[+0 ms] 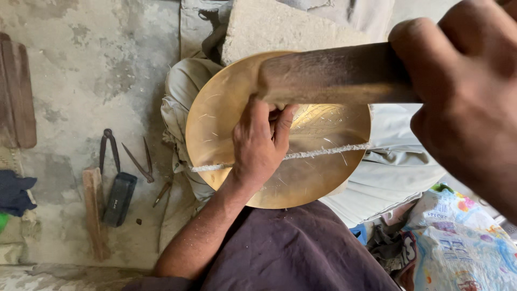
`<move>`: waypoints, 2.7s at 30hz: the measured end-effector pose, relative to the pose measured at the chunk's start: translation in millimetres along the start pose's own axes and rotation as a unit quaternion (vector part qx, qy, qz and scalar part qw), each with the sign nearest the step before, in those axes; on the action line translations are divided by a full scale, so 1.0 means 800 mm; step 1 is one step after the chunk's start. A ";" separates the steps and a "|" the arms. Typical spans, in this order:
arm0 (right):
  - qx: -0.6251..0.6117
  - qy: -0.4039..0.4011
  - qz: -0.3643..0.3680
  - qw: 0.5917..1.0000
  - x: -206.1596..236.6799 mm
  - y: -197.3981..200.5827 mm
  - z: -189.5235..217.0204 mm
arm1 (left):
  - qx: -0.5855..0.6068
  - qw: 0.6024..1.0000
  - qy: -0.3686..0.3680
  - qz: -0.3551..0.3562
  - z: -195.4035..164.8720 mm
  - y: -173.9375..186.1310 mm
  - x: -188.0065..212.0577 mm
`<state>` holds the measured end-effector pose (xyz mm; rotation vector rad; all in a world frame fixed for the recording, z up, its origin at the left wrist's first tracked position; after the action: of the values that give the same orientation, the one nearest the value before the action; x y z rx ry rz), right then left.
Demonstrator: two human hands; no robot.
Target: The person sits on the floor with a round brass disc on their lap and engraves a decorative leaf pattern into its surface. They hold a punch against the metal with one hand and strike it with a wooden mallet in the other, repositioning the punch repeatedly to build up the engraved design, and briefly use a scribe to draw lines on the disc.
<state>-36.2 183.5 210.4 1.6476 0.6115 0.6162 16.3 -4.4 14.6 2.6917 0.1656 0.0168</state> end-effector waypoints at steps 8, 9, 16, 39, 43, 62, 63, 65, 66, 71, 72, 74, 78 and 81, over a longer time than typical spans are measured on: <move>-0.192 -0.147 -0.093 0.966 0.083 -0.062 -0.017 | -0.061 0.978 -0.108 0.170 -0.020 0.014 -0.041; -0.187 -0.161 -0.088 0.965 0.093 -0.069 -0.014 | -0.066 0.971 -0.110 0.203 -0.024 0.013 -0.047; -0.220 -0.231 -0.167 0.933 0.144 -0.132 0.025 | -0.089 0.932 -0.160 0.314 -0.042 0.013 -0.065; -0.090 -0.231 -0.059 0.967 0.143 -0.161 -0.003 | -0.061 0.962 -0.145 0.223 -0.030 0.026 -0.066; -0.401 -0.324 -0.188 0.836 0.134 -0.150 -0.007 | -0.091 0.957 -0.137 0.240 -0.035 0.025 -0.069; -0.208 -0.158 -0.060 0.963 0.032 -0.064 -0.007 | -0.043 0.993 -0.071 0.080 -0.011 0.021 -0.017; -0.207 -0.152 -0.069 0.964 0.026 -0.059 -0.005 | -0.046 0.995 -0.062 0.065 -0.010 0.018 -0.014; -0.193 -0.126 -0.080 0.970 0.015 -0.045 0.002 | -0.053 0.997 -0.043 0.037 -0.007 0.014 -0.008; -0.180 -0.108 -0.082 0.974 0.010 -0.038 0.006 | -0.048 0.998 -0.041 0.029 -0.005 0.013 -0.006; -0.037 -0.033 0.002 0.999 -0.001 0.004 0.019 | -0.032 0.999 -0.015 0.021 0.000 0.011 0.001; -0.008 -0.029 0.027 0.999 -0.002 0.007 0.022 | -0.031 0.999 -0.025 0.017 0.000 0.011 0.001; 0.036 -0.024 0.060 0.997 -0.003 0.008 0.024 | -0.030 0.998 -0.048 0.008 0.000 0.011 0.000; 0.051 -0.041 0.058 0.996 0.001 -0.005 0.023 | -0.012 1.000 -0.013 0.018 -0.003 0.011 0.000; 0.042 -0.051 0.032 0.997 0.009 -0.014 0.016 | 0.010 1.000 -0.019 0.016 -0.005 0.013 -0.001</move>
<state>-23.1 180.9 197.5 1.7716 0.5192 0.5555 16.7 -12.2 22.9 2.7117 0.1101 -0.0265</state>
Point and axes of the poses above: each hand's wrist, its own x-axis away from the middle knuckle, its own y-axis out of the back of the hand, z = x × y, the point moved 1 cm from there along -x, towards the middle knuckle, and after that the axes turned 14 degrees about y, right-handed, at the moved point
